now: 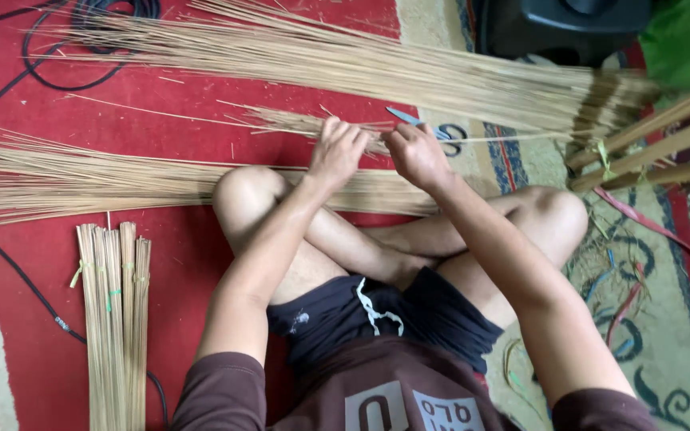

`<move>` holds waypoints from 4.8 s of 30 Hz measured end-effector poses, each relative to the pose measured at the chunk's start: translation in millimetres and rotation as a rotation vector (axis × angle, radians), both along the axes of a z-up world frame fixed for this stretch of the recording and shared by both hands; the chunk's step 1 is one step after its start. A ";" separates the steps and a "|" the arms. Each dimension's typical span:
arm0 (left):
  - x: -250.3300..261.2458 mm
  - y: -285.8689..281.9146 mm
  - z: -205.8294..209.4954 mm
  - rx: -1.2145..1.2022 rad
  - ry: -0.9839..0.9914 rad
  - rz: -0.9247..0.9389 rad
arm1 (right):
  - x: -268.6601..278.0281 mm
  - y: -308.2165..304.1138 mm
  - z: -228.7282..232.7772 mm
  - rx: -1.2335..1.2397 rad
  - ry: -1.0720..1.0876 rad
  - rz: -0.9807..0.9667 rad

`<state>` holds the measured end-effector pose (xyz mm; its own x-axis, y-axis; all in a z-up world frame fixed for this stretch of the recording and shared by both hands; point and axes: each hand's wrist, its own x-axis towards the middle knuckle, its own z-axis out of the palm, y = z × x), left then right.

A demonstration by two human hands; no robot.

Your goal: A person sits on the floor and uses scissors to cut long wooden sticks to a uniform length by measuring them against a bundle.

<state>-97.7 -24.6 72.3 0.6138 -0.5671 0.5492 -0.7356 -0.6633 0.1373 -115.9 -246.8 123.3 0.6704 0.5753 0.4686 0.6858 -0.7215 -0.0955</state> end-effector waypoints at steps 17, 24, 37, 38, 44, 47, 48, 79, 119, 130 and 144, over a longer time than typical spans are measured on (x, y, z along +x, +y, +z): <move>-31.0 -27.0 -9.8 0.033 -0.002 0.042 | -48.6 -56.8 -5.1 -0.033 0.017 -0.179; -16.5 52.1 -68.2 0.065 0.018 0.362 | -51.5 -132.4 -76.0 -0.059 0.154 -0.360; -28.6 -21.7 -43.3 0.049 0.084 0.111 | -60.6 -104.8 -60.5 0.051 0.257 -0.265; -24.2 -7.5 -42.9 0.049 0.063 0.169 | -57.3 -109.0 -65.1 0.050 0.252 -0.321; -22.9 30.2 -35.4 0.072 0.033 0.257 | -54.7 -98.6 -58.0 0.122 0.416 -0.374; -25.9 14.2 -39.0 0.079 0.026 0.173 | -53.8 -100.4 -66.3 0.154 0.554 -0.354; -27.3 9.7 -42.3 0.089 0.027 0.130 | -54.3 -101.2 -69.9 0.151 0.614 -0.350; -16.1 11.8 -117.0 0.133 0.471 0.112 | -37.8 -104.5 -97.3 -0.085 0.865 -0.581; -12.7 14.4 -175.1 0.305 0.537 0.107 | -39.9 -90.5 -92.0 -0.290 0.874 -0.524; -10.0 12.6 -182.7 0.349 0.536 0.122 | -35.7 -88.8 -93.5 -0.354 0.903 -0.531; -12.0 11.7 -178.6 0.348 0.625 0.126 | -37.5 -87.5 -89.7 -0.329 0.916 -0.482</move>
<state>-109.7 -12.9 -106.3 0.8259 -0.5497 -0.1253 -0.5040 -0.8195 0.2726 -153.4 -334.3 33.6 0.8762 0.1636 -0.4533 0.0900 -0.9796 -0.1795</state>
